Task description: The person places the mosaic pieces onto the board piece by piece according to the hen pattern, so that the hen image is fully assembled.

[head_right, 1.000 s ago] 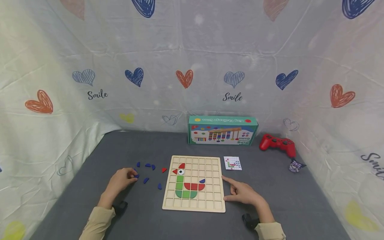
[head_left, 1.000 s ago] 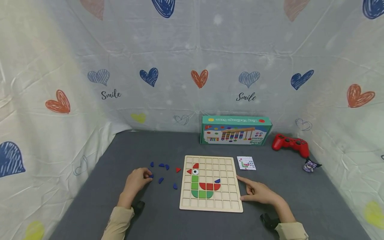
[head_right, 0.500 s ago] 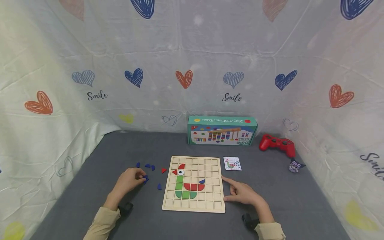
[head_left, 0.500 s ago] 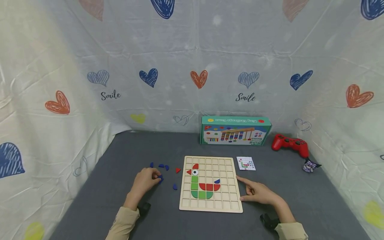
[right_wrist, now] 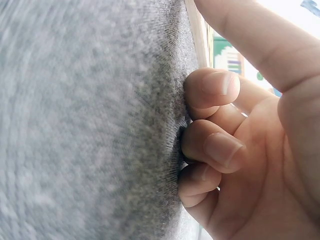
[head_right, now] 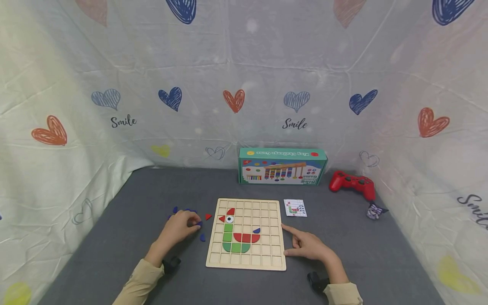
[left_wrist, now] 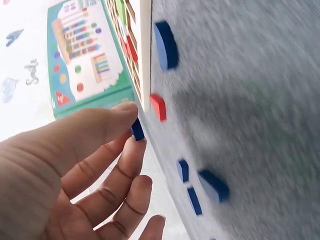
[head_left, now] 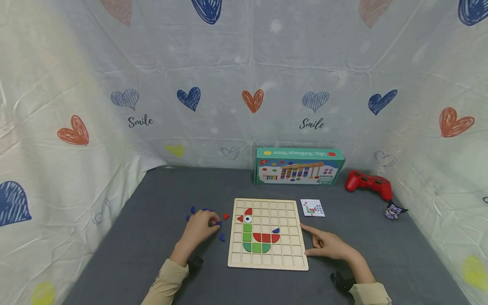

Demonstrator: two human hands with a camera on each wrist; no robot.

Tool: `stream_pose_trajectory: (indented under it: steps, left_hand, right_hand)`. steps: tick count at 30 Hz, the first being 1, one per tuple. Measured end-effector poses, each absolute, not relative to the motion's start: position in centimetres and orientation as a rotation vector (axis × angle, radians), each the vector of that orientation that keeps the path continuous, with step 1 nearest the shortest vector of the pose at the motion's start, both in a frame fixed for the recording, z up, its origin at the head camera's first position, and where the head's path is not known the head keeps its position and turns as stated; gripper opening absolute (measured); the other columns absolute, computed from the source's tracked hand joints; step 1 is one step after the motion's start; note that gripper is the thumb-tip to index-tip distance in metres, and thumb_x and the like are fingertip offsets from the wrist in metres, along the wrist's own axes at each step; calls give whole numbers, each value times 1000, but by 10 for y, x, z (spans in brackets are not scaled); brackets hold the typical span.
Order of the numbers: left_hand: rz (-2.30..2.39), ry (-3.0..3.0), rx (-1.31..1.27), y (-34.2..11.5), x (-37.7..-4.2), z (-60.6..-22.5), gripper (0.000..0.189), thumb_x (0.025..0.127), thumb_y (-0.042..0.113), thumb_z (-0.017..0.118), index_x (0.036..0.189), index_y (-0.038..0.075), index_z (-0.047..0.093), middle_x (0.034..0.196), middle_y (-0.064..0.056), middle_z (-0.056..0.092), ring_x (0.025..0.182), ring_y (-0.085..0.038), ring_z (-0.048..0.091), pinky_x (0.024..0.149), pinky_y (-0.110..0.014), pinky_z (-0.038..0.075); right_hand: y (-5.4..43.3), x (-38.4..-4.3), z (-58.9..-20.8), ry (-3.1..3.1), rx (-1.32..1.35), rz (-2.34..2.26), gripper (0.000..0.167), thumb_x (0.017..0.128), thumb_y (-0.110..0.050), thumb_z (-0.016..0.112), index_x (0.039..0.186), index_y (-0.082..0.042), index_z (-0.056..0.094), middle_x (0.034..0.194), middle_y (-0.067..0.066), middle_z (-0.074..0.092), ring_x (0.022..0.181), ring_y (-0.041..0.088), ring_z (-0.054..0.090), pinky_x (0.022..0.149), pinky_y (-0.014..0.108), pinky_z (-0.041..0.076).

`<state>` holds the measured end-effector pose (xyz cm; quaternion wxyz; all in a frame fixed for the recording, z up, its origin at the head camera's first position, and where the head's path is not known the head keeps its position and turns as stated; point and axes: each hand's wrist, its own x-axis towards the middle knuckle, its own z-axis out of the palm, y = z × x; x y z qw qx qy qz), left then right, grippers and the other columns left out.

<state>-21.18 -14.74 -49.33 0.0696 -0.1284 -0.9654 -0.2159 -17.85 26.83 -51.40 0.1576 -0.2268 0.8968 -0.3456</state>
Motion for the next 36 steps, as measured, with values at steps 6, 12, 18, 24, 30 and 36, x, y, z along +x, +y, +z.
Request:
stream_pose_trajectory:
  steps: [6, 12, 18, 24, 30, 36]
  left_hand:
    - [-658, -2898, -467, -131, -211, -494, 13, 72, 20, 79, 82, 16, 71, 74, 5, 62, 73, -12, 52, 68, -35, 42]
    - [-654, -2893, -521, -115, -215, -495, 13, 72, 20, 79, 82, 17, 71, 72, 6, 60, 70, -10, 48, 66, -31, 40]
    - [-657, -2886, -602, -100, -218, -493, 11, 73, 19, 78, 81, 18, 70, 69, 6, 58, 68, -11, 47, 65, -31, 38]
    - [-673, -2901, -673, -85, -223, -493, 9, 75, 21, 76, 83, 17, 72, 75, 5, 64, 72, -12, 51, 68, -34, 41]
    - [-668, -2897, -742, -72, -227, -492, 8, 77, 21, 75, 84, 18, 73, 76, 6, 64, 74, -11, 53, 67, -31, 42]
    - [-619, -2879, -788, -59, -228, -492, 6, 76, 22, 75, 82, 21, 72, 73, 9, 63, 72, -10, 51, 68, -34, 43]
  right_hand:
    - [268, -179, -513, 2567, -648, -984, 80, 78, -40, 71, 144, -13, 34, 66, -6, 46, 50, 2, 37, 48, 19, 29]
    - [267, -178, -513, 2567, -654, -981, 80, 79, -41, 70, 144, -13, 34, 65, -7, 46, 50, 1, 36, 48, 19, 30]
    - [268, -179, -514, 2571, -656, -979, 80, 79, -41, 70, 144, -13, 34, 65, -7, 45, 50, 1, 36, 48, 19, 29]
    - [269, -179, -515, 2568, -658, -983, 80, 78, -41, 71, 144, -14, 34, 65, -7, 45, 51, 1, 36, 48, 19, 29]
    - [269, -179, -516, 2566, -666, -986, 80, 79, -41, 70, 144, -14, 34, 65, -7, 45, 51, 1, 36, 48, 19, 29]
    - [269, -179, -516, 2565, -662, -981, 80, 79, -41, 70, 144, -14, 34, 66, -7, 45, 51, 1, 36, 49, 19, 29]
